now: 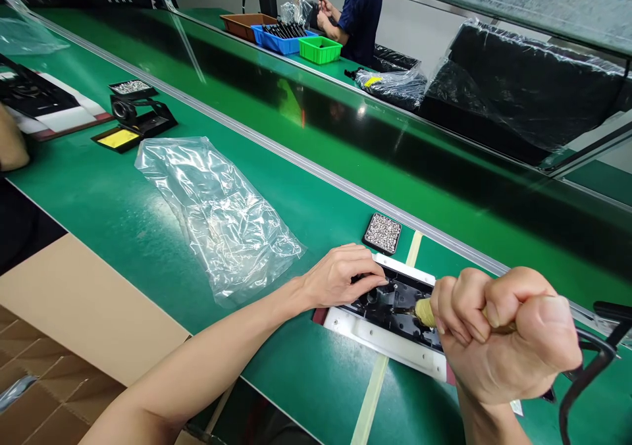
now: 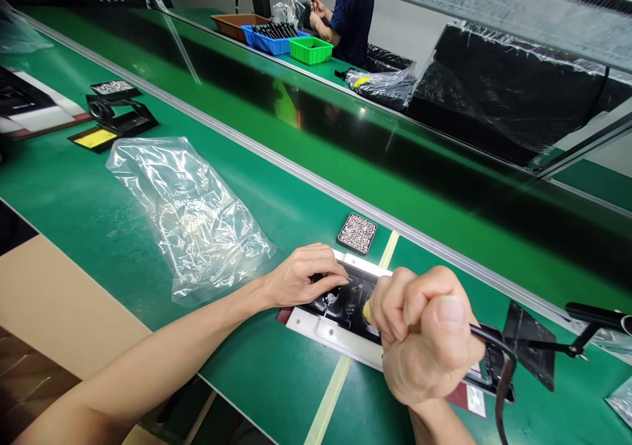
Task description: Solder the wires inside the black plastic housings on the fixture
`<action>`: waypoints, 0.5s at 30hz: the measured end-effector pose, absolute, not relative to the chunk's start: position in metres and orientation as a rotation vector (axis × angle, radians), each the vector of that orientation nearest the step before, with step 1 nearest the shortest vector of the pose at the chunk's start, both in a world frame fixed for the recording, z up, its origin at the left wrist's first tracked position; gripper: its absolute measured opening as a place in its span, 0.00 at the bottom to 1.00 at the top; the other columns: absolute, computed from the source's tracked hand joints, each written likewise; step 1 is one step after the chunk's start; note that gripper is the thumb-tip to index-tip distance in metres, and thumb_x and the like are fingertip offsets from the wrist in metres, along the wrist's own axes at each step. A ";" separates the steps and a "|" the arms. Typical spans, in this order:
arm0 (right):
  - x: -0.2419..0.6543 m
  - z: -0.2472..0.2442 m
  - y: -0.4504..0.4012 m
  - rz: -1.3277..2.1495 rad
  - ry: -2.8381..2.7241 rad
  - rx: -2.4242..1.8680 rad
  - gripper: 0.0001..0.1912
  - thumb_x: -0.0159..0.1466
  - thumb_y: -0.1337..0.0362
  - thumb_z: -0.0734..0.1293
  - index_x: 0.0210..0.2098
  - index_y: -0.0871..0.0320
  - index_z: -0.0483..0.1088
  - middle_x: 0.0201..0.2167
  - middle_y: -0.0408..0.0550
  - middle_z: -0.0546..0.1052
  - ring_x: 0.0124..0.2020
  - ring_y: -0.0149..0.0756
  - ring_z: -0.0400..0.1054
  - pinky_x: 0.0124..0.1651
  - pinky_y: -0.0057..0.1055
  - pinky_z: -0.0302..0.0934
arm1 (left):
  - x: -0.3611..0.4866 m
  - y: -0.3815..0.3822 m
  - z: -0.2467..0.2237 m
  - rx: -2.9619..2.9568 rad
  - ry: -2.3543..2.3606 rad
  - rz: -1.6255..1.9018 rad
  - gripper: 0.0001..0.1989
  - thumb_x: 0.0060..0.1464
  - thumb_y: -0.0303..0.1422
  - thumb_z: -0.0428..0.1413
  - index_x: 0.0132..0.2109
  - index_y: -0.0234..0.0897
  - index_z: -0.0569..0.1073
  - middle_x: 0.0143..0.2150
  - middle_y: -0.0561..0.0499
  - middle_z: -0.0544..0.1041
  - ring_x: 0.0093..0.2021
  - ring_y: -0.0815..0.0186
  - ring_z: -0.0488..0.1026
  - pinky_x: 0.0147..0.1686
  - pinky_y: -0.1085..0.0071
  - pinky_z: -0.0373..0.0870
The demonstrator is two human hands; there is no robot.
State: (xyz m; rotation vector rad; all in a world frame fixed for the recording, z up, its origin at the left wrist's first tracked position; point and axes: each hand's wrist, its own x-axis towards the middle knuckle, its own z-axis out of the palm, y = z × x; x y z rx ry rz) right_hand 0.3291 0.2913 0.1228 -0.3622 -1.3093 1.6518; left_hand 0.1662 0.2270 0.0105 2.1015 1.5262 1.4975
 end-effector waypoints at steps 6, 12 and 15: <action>0.328 0.122 0.291 1.651 -1.303 -0.371 0.23 0.65 0.55 0.65 0.19 0.57 0.56 0.10 0.36 0.54 0.11 0.24 0.46 0.13 0.22 0.49 | 0.165 0.227 0.010 2.101 1.506 1.520 0.07 0.67 0.31 0.58 0.40 0.33 0.77 0.33 0.49 0.78 0.33 0.66 0.73 0.39 0.67 0.69; 0.328 0.122 0.291 1.655 -1.298 -0.358 0.22 0.65 0.55 0.65 0.19 0.57 0.56 0.10 0.36 0.54 0.11 0.24 0.46 0.13 0.22 0.49 | 0.165 0.227 0.009 2.103 1.516 1.504 0.09 0.68 0.32 0.57 0.40 0.33 0.77 0.32 0.49 0.78 0.33 0.66 0.74 0.40 0.66 0.69; 0.329 0.121 0.292 1.665 -1.296 -0.368 0.22 0.65 0.55 0.65 0.19 0.57 0.56 0.10 0.35 0.55 0.11 0.24 0.46 0.13 0.22 0.50 | 0.166 0.228 0.009 2.101 1.514 1.504 0.09 0.68 0.32 0.57 0.40 0.33 0.78 0.33 0.49 0.78 0.34 0.66 0.74 0.39 0.66 0.69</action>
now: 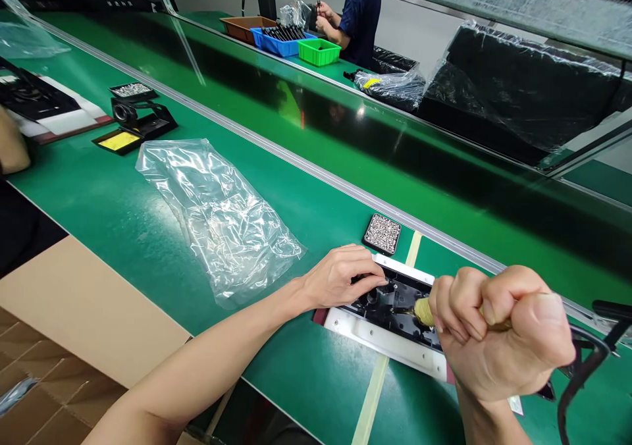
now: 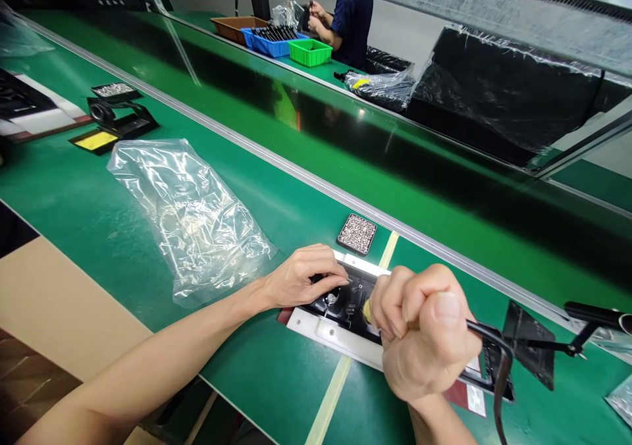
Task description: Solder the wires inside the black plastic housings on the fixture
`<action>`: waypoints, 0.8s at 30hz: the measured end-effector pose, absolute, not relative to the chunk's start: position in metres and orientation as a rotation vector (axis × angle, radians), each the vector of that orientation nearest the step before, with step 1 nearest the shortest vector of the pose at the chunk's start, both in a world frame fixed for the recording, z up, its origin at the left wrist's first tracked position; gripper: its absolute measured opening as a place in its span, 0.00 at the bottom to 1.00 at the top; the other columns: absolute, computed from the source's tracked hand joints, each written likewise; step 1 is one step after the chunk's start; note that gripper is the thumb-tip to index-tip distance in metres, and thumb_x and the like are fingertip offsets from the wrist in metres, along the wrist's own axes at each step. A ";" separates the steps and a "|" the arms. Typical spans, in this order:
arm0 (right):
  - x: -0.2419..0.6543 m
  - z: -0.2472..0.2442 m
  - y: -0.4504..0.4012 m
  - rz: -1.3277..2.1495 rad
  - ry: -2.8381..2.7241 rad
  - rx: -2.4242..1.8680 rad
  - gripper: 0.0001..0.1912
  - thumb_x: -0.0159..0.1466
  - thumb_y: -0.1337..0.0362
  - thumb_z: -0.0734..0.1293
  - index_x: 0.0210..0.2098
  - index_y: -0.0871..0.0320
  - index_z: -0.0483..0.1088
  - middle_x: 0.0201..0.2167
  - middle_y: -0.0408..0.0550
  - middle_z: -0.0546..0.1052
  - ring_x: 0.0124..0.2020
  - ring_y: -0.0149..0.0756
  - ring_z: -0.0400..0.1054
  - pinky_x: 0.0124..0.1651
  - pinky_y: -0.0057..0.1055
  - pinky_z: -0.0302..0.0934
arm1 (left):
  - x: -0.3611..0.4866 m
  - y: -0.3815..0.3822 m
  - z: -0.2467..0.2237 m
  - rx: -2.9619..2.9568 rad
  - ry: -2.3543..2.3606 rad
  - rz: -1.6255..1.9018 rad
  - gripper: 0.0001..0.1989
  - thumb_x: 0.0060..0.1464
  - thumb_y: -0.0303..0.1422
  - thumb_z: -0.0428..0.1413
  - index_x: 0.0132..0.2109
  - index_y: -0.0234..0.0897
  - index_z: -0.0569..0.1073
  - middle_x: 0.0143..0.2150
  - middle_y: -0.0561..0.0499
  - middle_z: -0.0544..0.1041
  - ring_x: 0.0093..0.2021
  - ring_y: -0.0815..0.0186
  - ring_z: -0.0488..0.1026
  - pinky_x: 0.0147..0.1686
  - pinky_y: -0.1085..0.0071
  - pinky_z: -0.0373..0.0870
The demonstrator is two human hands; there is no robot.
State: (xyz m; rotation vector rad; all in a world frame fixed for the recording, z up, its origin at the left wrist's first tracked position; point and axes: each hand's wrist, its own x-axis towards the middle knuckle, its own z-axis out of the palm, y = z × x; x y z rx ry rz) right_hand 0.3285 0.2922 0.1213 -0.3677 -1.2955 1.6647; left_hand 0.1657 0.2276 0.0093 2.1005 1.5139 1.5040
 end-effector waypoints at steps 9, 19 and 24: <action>0.328 0.122 0.293 1.664 -1.312 -0.346 0.22 0.65 0.55 0.65 0.19 0.56 0.57 0.11 0.35 0.55 0.11 0.24 0.47 0.13 0.23 0.50 | 0.166 0.227 0.009 2.087 1.504 1.507 0.07 0.67 0.31 0.58 0.40 0.32 0.78 0.33 0.49 0.78 0.34 0.66 0.73 0.39 0.67 0.68; 0.329 0.120 0.292 1.665 -1.290 -0.347 0.21 0.66 0.55 0.64 0.20 0.57 0.57 0.11 0.36 0.55 0.11 0.24 0.47 0.13 0.22 0.50 | 0.165 0.227 0.009 2.086 1.506 1.501 0.07 0.67 0.31 0.58 0.40 0.32 0.78 0.33 0.49 0.78 0.34 0.66 0.73 0.39 0.67 0.68; 0.329 0.121 0.293 1.673 -1.302 -0.334 0.21 0.65 0.56 0.65 0.20 0.57 0.58 0.11 0.36 0.55 0.11 0.24 0.47 0.13 0.23 0.50 | 0.166 0.227 0.008 2.079 1.510 1.479 0.08 0.68 0.32 0.57 0.40 0.33 0.78 0.34 0.49 0.78 0.34 0.66 0.73 0.40 0.66 0.68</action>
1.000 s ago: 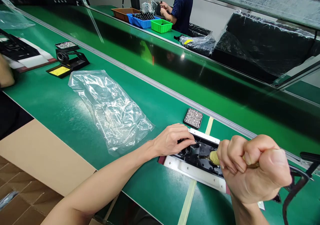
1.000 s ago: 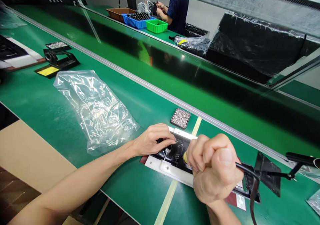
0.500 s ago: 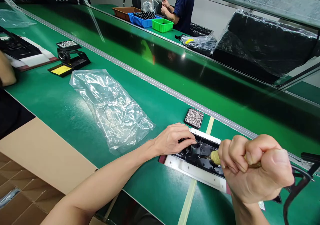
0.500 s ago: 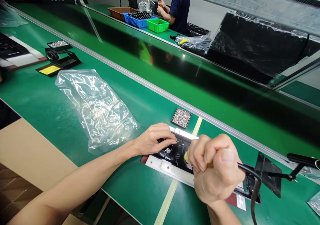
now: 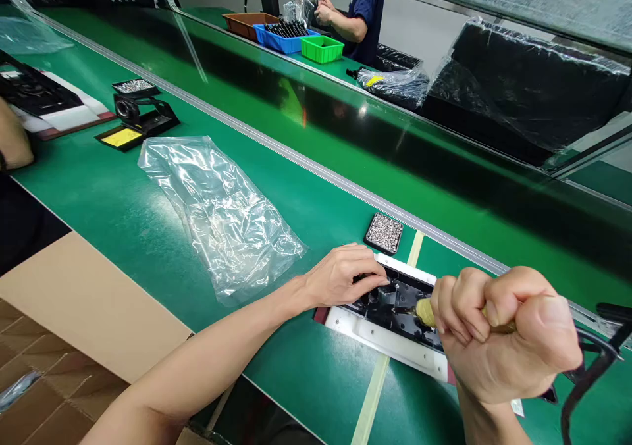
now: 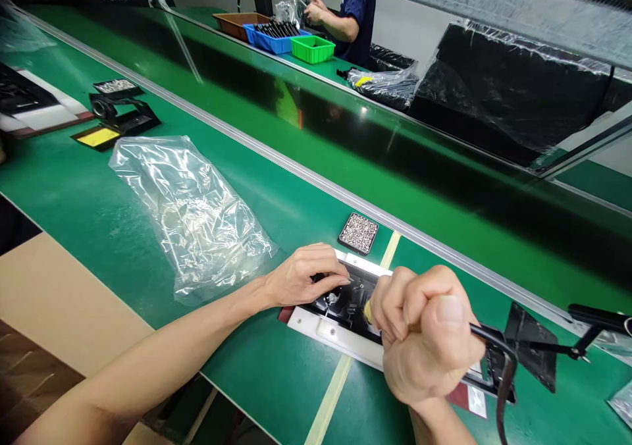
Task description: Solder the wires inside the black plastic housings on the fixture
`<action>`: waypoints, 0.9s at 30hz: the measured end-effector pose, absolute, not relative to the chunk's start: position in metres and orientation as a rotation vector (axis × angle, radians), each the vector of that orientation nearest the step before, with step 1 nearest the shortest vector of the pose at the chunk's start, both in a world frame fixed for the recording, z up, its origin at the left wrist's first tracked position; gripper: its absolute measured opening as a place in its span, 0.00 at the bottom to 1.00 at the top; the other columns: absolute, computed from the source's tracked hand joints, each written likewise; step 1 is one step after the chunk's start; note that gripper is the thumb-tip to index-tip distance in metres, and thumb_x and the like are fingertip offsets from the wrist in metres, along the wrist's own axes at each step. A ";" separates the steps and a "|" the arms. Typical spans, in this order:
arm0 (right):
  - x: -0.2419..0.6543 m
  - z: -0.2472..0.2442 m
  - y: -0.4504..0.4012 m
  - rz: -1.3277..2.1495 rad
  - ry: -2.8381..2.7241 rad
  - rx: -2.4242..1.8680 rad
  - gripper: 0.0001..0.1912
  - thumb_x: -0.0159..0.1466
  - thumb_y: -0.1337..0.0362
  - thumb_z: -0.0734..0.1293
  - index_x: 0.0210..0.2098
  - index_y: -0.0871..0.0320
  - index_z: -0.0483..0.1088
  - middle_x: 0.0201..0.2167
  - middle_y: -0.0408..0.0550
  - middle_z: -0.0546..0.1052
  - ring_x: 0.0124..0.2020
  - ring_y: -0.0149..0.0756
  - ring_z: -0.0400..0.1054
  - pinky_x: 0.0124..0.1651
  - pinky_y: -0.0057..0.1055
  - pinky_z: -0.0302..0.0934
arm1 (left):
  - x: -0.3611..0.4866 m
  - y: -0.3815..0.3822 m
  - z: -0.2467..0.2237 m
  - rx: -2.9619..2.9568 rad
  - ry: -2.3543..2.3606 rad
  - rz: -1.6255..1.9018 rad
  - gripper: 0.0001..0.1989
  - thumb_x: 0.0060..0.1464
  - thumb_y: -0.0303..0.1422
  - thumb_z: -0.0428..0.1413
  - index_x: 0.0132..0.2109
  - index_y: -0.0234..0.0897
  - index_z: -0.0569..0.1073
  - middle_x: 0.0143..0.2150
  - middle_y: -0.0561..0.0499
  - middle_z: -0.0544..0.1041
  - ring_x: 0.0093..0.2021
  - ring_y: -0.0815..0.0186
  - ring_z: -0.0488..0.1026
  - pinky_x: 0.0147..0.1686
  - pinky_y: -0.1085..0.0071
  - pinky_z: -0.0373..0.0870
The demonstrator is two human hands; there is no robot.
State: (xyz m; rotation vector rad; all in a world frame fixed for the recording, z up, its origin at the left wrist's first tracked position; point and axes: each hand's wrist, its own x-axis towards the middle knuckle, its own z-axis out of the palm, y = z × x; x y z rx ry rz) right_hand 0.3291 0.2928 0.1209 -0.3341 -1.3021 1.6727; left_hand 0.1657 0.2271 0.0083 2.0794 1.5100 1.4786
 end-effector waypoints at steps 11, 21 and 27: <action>0.329 0.123 0.292 1.679 -1.281 -0.350 0.21 0.64 0.57 0.65 0.19 0.57 0.58 0.10 0.36 0.55 0.11 0.24 0.46 0.13 0.23 0.48 | 0.167 0.226 0.009 2.091 1.500 1.497 0.07 0.67 0.31 0.58 0.41 0.32 0.77 0.34 0.49 0.78 0.35 0.67 0.72 0.40 0.67 0.67; 0.329 0.119 0.291 1.671 -1.282 -0.359 0.21 0.65 0.55 0.65 0.19 0.57 0.59 0.11 0.36 0.55 0.11 0.24 0.46 0.14 0.22 0.50 | 0.165 0.227 0.009 2.096 1.506 1.494 0.07 0.67 0.31 0.58 0.40 0.32 0.77 0.34 0.50 0.77 0.34 0.66 0.72 0.40 0.67 0.67; 0.330 0.120 0.291 1.682 -1.295 -0.351 0.22 0.64 0.55 0.66 0.19 0.57 0.58 0.11 0.36 0.55 0.11 0.24 0.47 0.14 0.22 0.50 | 0.165 0.227 0.009 2.096 1.505 1.502 0.06 0.67 0.30 0.59 0.40 0.32 0.77 0.34 0.50 0.77 0.34 0.67 0.72 0.40 0.67 0.67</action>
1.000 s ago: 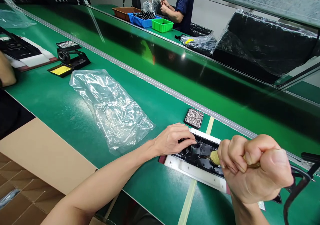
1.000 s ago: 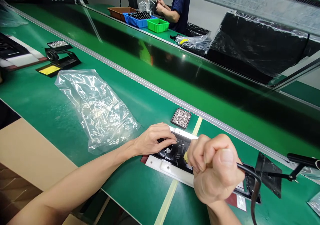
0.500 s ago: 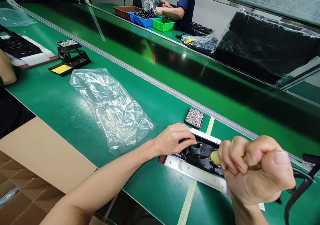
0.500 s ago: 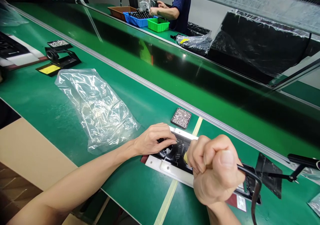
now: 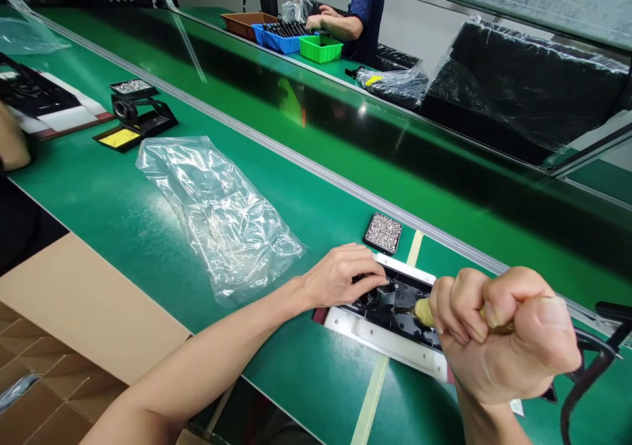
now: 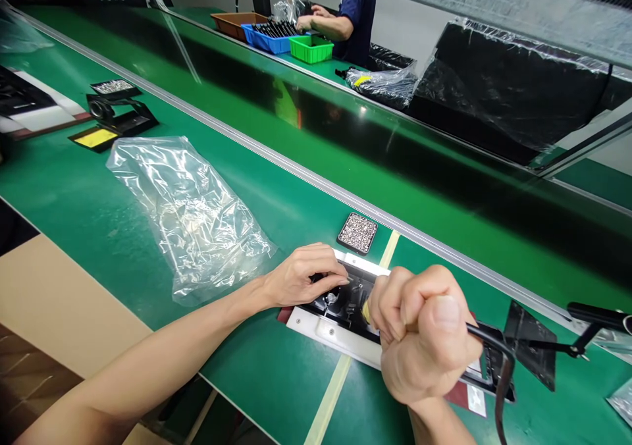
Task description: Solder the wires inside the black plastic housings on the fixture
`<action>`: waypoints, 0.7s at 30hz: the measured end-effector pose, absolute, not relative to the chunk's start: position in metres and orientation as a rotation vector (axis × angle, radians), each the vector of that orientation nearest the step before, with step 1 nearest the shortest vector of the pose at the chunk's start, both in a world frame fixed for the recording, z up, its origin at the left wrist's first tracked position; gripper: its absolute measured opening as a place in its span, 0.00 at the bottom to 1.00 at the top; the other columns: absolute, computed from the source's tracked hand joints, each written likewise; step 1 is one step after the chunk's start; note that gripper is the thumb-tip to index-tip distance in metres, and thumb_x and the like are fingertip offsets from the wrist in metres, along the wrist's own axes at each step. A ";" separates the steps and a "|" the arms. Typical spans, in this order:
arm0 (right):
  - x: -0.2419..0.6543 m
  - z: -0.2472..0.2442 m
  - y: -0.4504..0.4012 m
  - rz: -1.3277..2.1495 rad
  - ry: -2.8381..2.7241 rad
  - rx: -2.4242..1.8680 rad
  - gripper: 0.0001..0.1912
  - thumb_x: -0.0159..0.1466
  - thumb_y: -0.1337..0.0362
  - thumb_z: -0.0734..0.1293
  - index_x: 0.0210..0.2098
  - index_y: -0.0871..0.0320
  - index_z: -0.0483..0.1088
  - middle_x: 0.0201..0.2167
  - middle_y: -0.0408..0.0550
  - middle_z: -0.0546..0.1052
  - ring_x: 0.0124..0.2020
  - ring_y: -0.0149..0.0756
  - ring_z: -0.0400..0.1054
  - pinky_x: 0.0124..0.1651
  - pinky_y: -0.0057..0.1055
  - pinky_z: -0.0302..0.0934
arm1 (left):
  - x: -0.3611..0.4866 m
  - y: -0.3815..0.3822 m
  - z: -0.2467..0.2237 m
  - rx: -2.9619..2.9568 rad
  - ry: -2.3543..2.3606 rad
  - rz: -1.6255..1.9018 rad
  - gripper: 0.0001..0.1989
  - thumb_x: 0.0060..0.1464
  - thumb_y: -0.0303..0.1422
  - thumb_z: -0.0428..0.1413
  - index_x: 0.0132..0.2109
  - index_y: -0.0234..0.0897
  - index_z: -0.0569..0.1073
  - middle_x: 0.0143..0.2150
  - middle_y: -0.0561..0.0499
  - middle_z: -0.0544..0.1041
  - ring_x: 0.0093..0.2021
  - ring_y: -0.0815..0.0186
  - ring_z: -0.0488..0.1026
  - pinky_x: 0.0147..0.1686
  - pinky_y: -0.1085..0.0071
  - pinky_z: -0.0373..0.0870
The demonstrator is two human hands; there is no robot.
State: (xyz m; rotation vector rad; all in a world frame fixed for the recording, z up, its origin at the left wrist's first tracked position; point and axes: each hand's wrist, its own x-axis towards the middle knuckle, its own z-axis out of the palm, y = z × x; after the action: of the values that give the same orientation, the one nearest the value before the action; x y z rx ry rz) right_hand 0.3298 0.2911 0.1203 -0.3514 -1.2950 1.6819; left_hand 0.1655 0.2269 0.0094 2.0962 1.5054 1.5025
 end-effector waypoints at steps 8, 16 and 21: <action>0.328 0.118 0.290 1.668 -1.283 -0.353 0.22 0.65 0.55 0.66 0.19 0.57 0.59 0.11 0.36 0.55 0.12 0.24 0.46 0.14 0.23 0.48 | 0.166 0.226 0.010 2.093 1.498 1.513 0.06 0.67 0.30 0.58 0.40 0.32 0.77 0.33 0.50 0.77 0.34 0.66 0.72 0.39 0.67 0.67; 0.328 0.118 0.290 1.674 -1.266 -0.376 0.21 0.64 0.55 0.66 0.19 0.57 0.58 0.11 0.36 0.55 0.12 0.24 0.46 0.14 0.23 0.48 | 0.166 0.226 0.011 2.094 1.503 1.511 0.07 0.67 0.30 0.58 0.40 0.32 0.77 0.32 0.50 0.77 0.33 0.66 0.72 0.39 0.67 0.67; 0.326 0.119 0.290 1.668 -1.284 -0.369 0.21 0.65 0.56 0.65 0.19 0.57 0.58 0.11 0.36 0.55 0.12 0.24 0.45 0.14 0.22 0.49 | 0.166 0.227 0.010 2.105 1.516 1.500 0.08 0.68 0.32 0.57 0.40 0.33 0.77 0.32 0.50 0.77 0.33 0.66 0.73 0.39 0.67 0.67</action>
State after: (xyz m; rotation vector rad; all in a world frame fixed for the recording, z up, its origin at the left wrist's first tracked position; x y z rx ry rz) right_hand 0.3260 0.2898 0.1186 -0.3695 -1.2845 1.6679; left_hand 0.1658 0.2265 0.0102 2.1048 1.5165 1.5003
